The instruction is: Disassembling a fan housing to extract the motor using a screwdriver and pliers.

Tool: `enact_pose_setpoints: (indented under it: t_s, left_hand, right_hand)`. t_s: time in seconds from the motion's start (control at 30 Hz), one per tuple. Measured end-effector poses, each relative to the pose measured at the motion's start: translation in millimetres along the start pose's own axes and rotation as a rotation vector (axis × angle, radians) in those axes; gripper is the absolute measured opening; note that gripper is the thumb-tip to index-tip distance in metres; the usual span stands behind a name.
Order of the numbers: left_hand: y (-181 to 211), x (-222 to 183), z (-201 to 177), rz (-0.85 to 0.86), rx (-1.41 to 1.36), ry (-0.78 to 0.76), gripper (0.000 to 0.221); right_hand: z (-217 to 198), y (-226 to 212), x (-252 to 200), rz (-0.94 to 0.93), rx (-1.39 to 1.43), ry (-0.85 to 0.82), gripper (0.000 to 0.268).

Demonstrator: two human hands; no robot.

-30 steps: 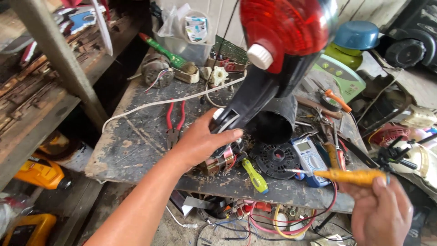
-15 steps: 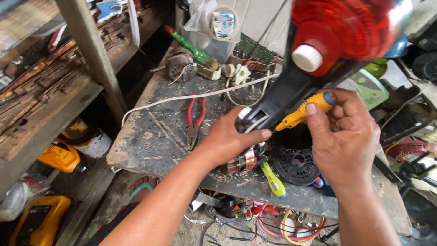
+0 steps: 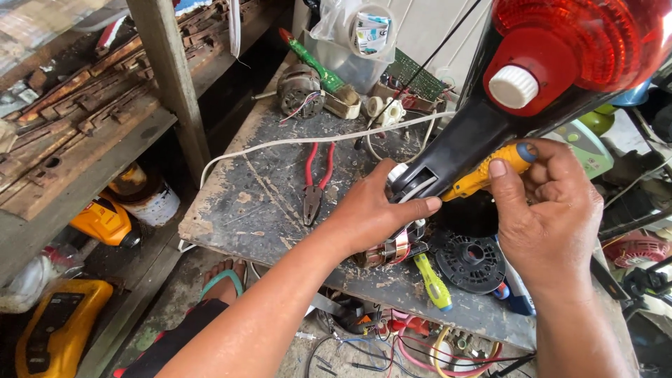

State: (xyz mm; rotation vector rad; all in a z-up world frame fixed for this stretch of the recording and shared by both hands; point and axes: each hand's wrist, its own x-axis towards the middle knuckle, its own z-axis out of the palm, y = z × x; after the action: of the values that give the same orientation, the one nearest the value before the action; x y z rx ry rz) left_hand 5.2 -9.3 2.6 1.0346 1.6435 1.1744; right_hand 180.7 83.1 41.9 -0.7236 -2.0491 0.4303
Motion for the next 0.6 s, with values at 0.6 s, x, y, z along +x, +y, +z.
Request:
enact_pose_setpoints:
  t_s: [0.6]
  left_hand:
    - [4.9, -7.6, -1.4, -0.076, -0.085, -0.070, 0.122]
  right_hand:
    - [-16.2, 3.6, 9.2, -0.161, -0.180, -0.140, 0.032]
